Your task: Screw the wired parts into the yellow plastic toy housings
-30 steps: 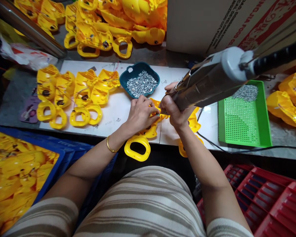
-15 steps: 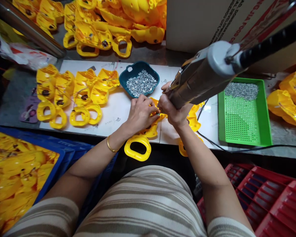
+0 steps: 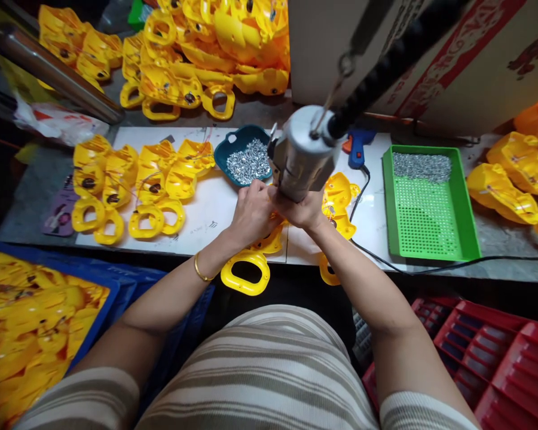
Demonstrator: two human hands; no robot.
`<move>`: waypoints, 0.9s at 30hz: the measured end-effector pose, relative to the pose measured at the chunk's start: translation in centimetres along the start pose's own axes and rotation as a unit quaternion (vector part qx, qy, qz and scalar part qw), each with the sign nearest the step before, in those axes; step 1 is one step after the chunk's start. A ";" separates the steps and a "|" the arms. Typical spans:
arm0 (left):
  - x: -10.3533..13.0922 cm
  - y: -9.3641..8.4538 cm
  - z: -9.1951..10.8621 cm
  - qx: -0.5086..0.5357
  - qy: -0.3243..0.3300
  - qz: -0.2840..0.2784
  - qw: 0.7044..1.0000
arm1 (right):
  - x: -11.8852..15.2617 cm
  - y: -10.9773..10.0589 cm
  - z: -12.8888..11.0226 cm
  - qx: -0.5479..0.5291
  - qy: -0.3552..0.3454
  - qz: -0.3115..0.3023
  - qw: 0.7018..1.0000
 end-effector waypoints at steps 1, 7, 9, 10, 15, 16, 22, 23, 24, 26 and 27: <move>0.0 0.0 -0.1 -0.003 0.001 0.001 1.000 | -0.1 0.0 -0.4 -0.001 -0.018 0.007 1.000; -0.1 -0.2 -0.2 -0.018 0.021 -0.014 1.000 | -0.5 -0.4 -4.7 -0.020 -0.074 -0.023 0.997; -0.1 -0.4 -0.3 -0.024 0.028 -0.038 0.999 | -0.6 -2.3 -6.9 -0.053 -0.096 -0.011 0.994; 0.0 -0.5 -0.5 -0.023 0.032 -0.052 0.998 | -0.6 -3.8 -8.1 -0.067 -0.114 0.011 0.991; -0.4 -2.3 -0.2 0.021 0.043 -0.047 0.998 | 0.6 -12.4 -11.1 -0.025 -0.170 0.178 0.969; -0.7 -2.8 0.3 0.035 0.045 -0.026 0.998 | 1.0 -13.6 -10.8 -0.010 -0.161 0.197 0.967; -3.5 -1.6 7.4 0.066 0.122 -0.059 0.989 | 2.9 -16.1 -8.4 0.008 -0.100 0.208 0.973; -3.9 -1.1 8.4 0.049 0.129 -0.078 0.987 | 3.0 -16.1 -8.3 0.009 -0.094 0.202 0.975; -4.3 -0.7 9.1 0.027 0.134 -0.095 0.986 | 3.1 -16.1 -8.3 0.009 -0.088 0.198 0.976; -4.9 -0.2 10.0 -0.022 0.141 -0.119 0.983 | 3.1 -16.1 -8.4 -0.003 -0.086 0.193 0.977; -5.2 -0.1 10.2 -0.044 0.144 -0.128 0.980 | 2.9 -16.2 -8.5 -0.013 -0.089 0.193 0.977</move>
Point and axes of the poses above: each hand's wrist, its own x-axis away from the middle knuckle, its own y-axis out of the palm, z = x × y, the point moved 9 cm from there along -x, towards the middle knuckle, and after that the axes turned 7 degrees about -y, right-handed, at the moved point
